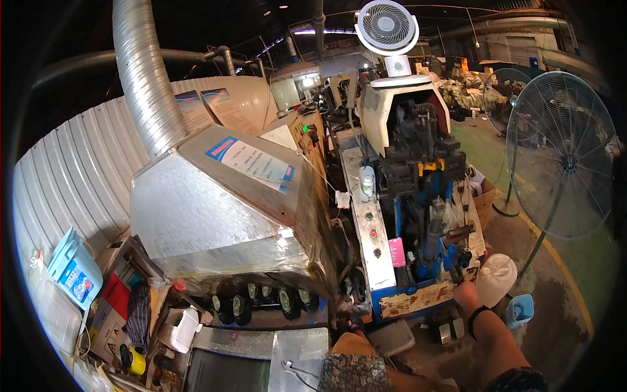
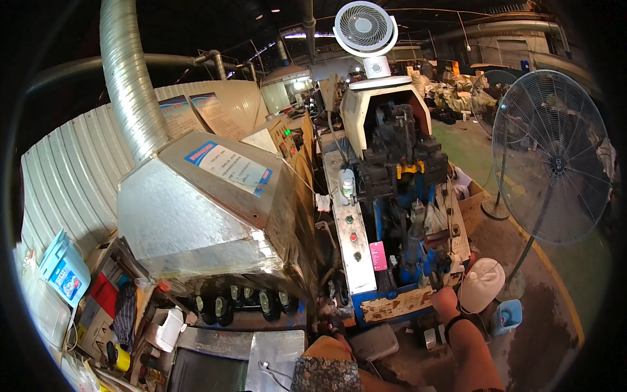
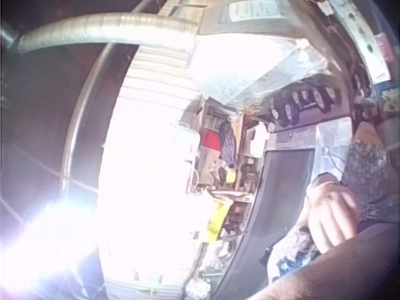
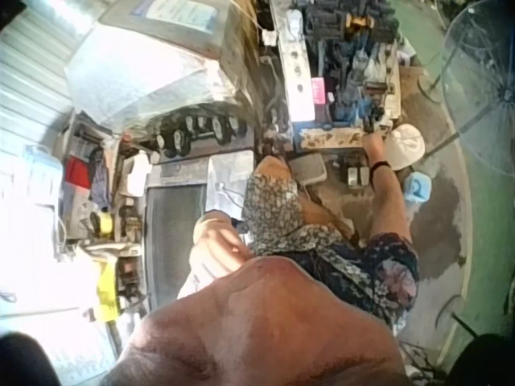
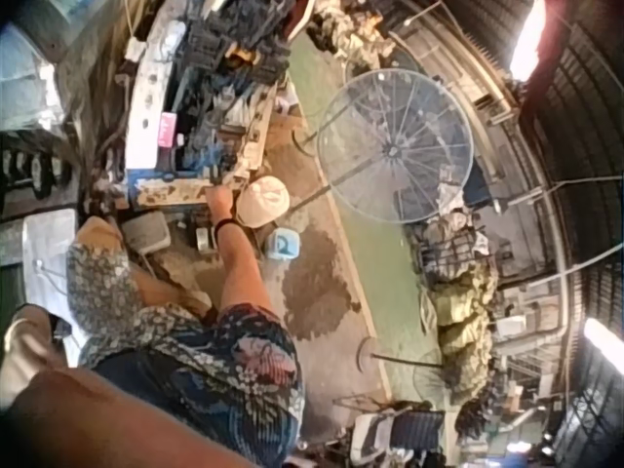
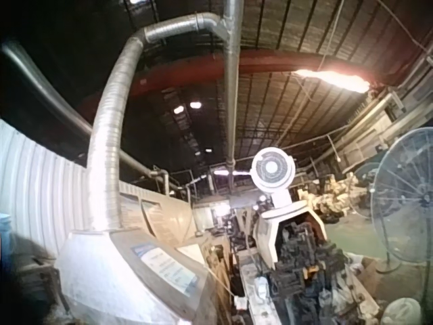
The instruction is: Manually fitting and aligning shoe uppers and soles before machine processing.
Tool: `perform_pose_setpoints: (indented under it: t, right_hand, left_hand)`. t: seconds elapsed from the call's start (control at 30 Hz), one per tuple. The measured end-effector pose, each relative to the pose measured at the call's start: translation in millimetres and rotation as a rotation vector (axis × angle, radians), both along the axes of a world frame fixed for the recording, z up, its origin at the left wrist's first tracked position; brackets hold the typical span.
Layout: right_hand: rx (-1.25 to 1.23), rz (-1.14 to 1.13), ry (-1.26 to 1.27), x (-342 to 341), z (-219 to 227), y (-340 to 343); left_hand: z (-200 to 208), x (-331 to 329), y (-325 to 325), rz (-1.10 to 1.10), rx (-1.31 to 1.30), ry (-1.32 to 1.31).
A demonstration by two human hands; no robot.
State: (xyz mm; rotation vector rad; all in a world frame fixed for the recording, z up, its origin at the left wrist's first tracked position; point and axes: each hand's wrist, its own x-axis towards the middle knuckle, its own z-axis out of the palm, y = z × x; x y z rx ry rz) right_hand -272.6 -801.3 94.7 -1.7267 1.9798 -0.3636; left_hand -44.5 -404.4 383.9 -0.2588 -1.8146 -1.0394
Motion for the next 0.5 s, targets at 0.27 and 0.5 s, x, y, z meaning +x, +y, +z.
perform_pose_setpoints:
  t: [0.27, 0.5]
  right_hand:
    - [-0.098, -0.016, 0.029, -3, -28, -12]
    - [-0.068, -0.014, -0.023, -9, -37, -15]
  left_hand:
    - [-11, -9, -8, 0.001, 0.285, -0.212]
    - [-44, -13, 12, -0.044, 0.265, -0.546]
